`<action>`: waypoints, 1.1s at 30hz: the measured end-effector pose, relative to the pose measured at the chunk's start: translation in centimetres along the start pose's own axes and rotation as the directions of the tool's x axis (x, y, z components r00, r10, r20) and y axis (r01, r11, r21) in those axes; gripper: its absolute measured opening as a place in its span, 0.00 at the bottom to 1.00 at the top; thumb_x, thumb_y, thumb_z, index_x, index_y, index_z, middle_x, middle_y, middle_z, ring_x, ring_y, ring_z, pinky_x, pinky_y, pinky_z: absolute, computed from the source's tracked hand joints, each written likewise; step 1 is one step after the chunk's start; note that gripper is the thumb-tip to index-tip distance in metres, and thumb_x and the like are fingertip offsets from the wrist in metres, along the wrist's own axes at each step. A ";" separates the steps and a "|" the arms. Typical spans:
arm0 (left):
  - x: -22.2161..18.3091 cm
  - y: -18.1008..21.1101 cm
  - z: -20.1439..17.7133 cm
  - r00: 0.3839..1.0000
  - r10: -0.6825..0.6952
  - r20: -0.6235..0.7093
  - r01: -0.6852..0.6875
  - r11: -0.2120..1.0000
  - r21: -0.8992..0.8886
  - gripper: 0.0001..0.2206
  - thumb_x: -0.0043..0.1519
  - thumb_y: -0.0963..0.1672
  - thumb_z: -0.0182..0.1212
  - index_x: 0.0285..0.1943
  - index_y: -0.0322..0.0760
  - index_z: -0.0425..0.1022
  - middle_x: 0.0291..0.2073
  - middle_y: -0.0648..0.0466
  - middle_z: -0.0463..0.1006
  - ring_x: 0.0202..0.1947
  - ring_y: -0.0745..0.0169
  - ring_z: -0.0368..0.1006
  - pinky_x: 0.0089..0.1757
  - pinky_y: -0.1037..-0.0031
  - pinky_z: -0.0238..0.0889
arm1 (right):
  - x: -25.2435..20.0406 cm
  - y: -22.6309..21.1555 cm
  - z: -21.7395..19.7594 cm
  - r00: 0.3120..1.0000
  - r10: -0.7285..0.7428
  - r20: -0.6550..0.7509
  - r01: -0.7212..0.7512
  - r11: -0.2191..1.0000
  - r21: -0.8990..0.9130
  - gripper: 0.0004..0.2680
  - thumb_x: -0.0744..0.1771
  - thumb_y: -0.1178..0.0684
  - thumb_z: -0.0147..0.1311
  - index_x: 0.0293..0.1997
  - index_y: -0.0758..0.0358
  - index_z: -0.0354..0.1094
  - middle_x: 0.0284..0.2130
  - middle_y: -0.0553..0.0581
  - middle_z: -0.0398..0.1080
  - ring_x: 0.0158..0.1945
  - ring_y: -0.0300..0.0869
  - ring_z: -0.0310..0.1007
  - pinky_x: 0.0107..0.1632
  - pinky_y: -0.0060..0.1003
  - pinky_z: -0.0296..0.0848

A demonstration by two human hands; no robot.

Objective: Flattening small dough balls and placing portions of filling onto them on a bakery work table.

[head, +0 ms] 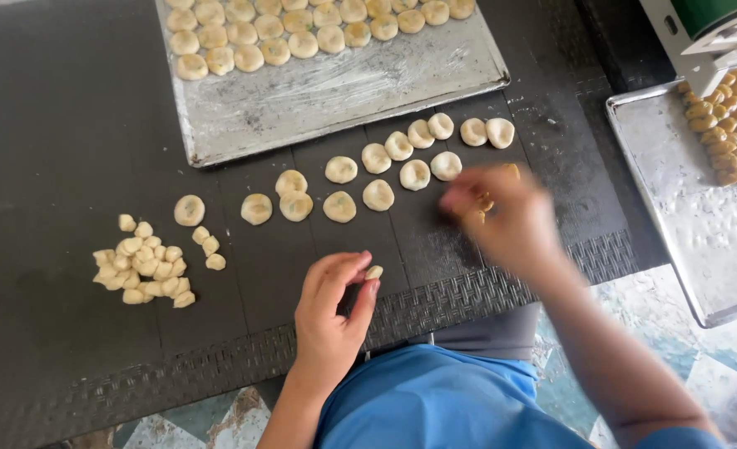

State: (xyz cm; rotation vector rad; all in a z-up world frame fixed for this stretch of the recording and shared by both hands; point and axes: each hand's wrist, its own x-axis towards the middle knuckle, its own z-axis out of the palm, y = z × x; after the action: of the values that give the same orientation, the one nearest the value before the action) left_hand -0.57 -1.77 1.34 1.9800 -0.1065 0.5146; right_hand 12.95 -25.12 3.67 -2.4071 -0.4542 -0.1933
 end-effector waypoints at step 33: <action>-0.4 -1.3 0.3 0.992 0.063 0.113 -0.123 0.727 0.676 0.09 0.66 0.49 0.68 0.53 0.49 0.84 0.41 0.64 0.75 0.41 0.57 0.70 0.50 0.58 0.57 | -2.2 6.2 -3.5 0.957 -0.169 -0.236 0.129 0.976 -0.177 0.10 0.71 0.67 0.59 0.59 0.71 0.78 0.50 0.64 0.71 0.42 0.45 0.73 0.50 0.44 0.73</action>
State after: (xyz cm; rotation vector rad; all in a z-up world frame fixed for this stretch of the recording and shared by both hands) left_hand -0.48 -1.51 -0.03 2.7411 -0.0716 0.5909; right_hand 13.18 -32.45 2.13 -2.4599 -0.5196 -0.6147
